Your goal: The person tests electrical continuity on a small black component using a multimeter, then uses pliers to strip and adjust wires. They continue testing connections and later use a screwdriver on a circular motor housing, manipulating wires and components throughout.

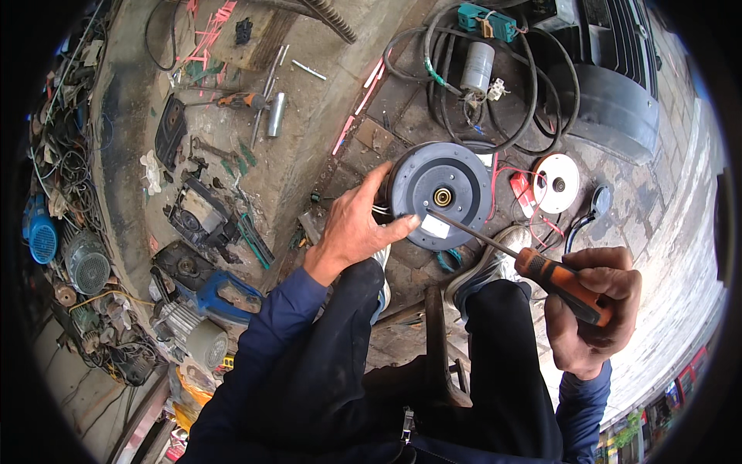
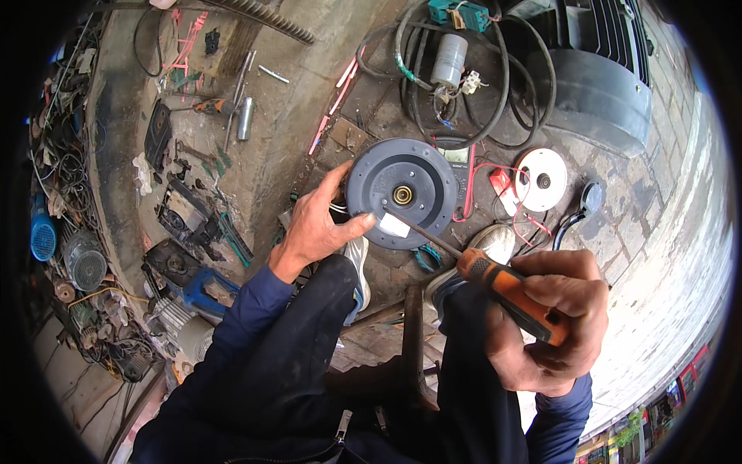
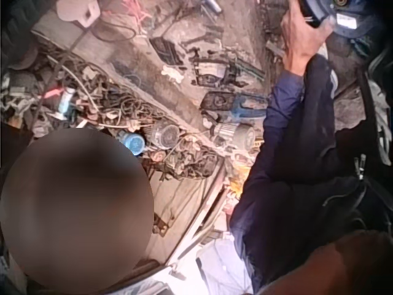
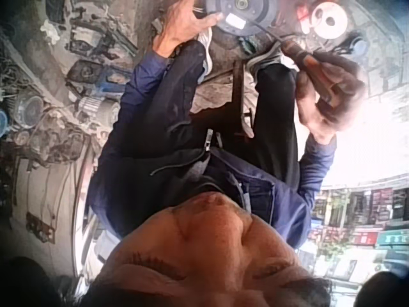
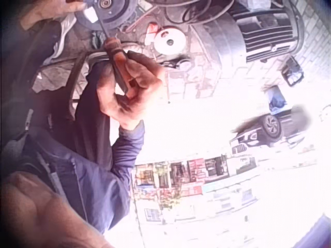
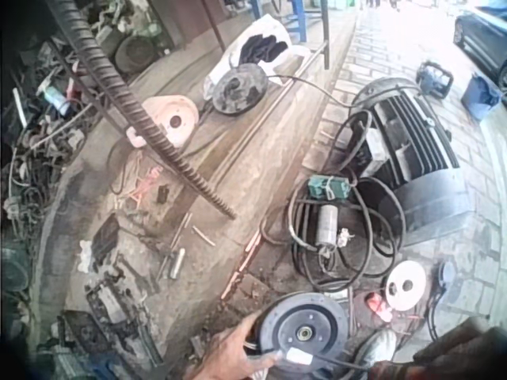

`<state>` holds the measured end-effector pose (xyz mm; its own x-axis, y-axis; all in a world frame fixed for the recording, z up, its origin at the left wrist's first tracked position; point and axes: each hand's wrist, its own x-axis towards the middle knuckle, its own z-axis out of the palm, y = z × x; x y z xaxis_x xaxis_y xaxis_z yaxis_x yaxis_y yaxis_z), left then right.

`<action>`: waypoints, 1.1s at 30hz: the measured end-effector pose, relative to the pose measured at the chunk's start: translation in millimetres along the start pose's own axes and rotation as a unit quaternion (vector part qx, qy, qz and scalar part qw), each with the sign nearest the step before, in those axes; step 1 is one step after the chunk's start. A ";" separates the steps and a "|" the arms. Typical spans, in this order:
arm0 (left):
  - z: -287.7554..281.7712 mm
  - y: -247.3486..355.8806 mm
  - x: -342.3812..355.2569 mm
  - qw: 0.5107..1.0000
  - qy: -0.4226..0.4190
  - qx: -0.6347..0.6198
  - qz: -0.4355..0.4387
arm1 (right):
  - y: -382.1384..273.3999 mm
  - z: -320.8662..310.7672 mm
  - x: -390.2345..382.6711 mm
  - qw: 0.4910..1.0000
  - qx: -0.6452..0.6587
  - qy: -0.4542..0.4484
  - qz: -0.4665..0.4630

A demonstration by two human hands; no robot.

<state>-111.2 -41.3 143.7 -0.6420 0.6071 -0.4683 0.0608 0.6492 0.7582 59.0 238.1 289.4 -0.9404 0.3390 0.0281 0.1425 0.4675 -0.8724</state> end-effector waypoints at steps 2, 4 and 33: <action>0.2 1.0 0.1 1.000 0.000 -0.001 -0.002 | 3.9 3.0 2.9 1.000 0.009 -0.003 -0.004; 1.0 1.3 0.7 1.000 -0.001 0.005 -0.006 | 7.1 4.6 4.3 1.000 0.011 0.000 -0.012; 16.0 2.7 0.4 0.996 0.044 0.045 0.064 | -35.2 -10.4 32.4 0.970 -0.173 -0.147 -0.081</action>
<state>-99.1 -31.9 138.3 -0.6886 0.6480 -0.3254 0.2124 0.6093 0.7640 26.7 241.2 326.1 -0.9993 0.0133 -0.0336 0.0320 0.7590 -0.6503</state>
